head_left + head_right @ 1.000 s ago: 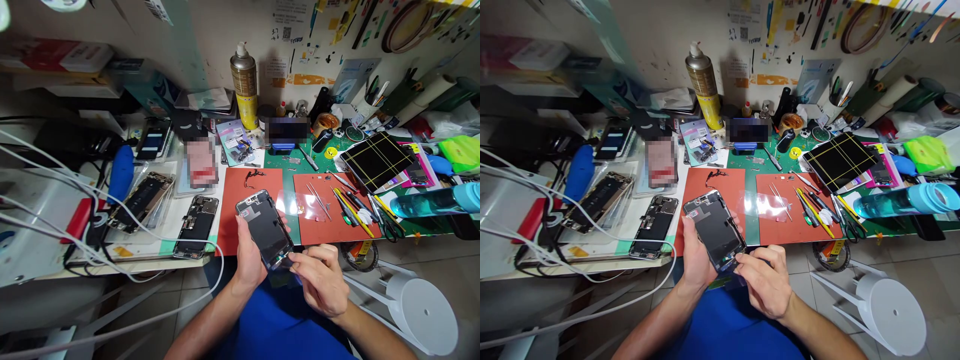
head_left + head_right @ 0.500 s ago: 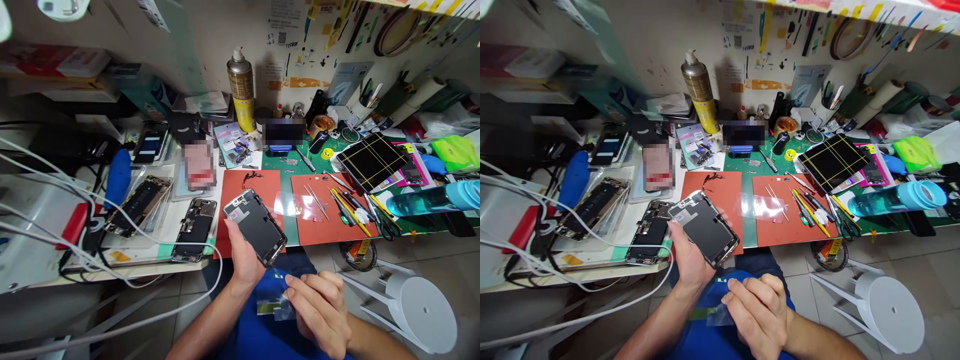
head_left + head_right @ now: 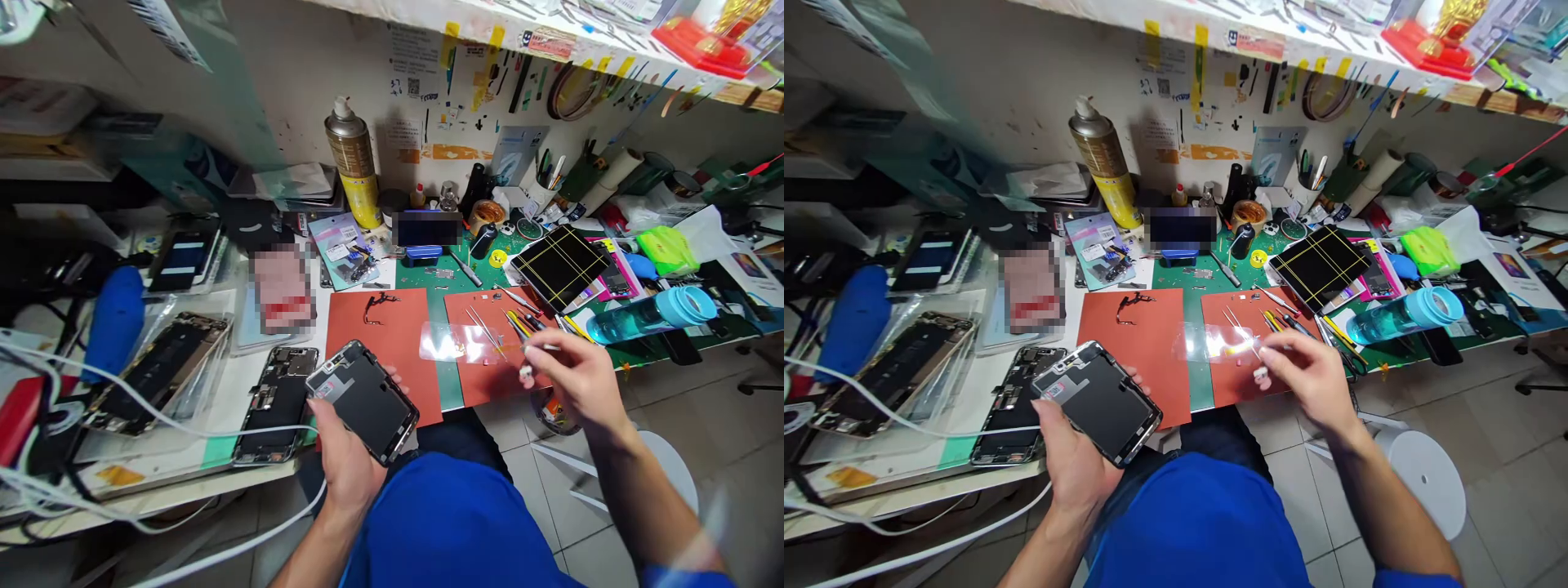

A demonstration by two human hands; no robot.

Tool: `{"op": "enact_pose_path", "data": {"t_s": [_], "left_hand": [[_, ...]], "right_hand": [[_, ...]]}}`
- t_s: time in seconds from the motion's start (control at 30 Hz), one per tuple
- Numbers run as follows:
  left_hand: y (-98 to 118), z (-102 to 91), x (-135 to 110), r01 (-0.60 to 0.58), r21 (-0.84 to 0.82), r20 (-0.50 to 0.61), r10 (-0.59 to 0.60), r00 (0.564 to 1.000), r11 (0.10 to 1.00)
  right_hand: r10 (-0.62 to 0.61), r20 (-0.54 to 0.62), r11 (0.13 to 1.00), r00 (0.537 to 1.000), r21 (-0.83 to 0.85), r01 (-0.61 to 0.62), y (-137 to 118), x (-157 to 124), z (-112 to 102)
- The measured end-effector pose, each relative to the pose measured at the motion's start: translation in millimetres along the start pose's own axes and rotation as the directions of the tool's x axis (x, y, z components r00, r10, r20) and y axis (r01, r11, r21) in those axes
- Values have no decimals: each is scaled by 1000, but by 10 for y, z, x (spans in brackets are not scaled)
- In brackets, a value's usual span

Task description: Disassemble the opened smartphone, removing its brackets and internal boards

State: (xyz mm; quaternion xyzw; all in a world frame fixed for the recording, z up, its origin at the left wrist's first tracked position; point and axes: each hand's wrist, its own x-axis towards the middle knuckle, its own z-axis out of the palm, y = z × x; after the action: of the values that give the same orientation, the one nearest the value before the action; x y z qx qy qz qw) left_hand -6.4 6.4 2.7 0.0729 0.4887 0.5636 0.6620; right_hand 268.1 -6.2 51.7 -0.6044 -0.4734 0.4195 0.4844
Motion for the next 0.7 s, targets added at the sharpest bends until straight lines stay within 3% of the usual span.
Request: {"op": "enact_pose_path", "data": {"t_s": [0.07,0.13,0.23,0.33,0.4,0.5,0.6,0.7], "left_hand": [[-23,-47,-47,37,27,9,-37,999,999],[-37,-67,-87,49,47,0,-50,999,998],[-36,-66,-129,58,46,-3,-58,998,997],[-22,-61,-149,44,38,-12,-44,999,998],[-18,-64,-148,35,35,-23,-35,999,999],[-30,-78,-138,39,23,-43,-38,998,999],[-56,-88,-126,51,-6,-55,-52,997,999],[-76,-87,-117,70,-41,-62,-73,995,997]], "right_hand": [[63,221,991,973,-127,-35,3,397,-78],[125,415,930,901,-365,39,50,761,-17],[182,528,871,830,-478,113,195,1141,232],[211,590,803,780,-560,207,335,1290,478],[196,595,731,779,-618,288,382,1293,579],[151,559,604,815,-705,371,386,1216,656],[115,509,503,853,-770,392,360,1119,697],[90,477,456,874,-800,390,337,1079,708]]}}
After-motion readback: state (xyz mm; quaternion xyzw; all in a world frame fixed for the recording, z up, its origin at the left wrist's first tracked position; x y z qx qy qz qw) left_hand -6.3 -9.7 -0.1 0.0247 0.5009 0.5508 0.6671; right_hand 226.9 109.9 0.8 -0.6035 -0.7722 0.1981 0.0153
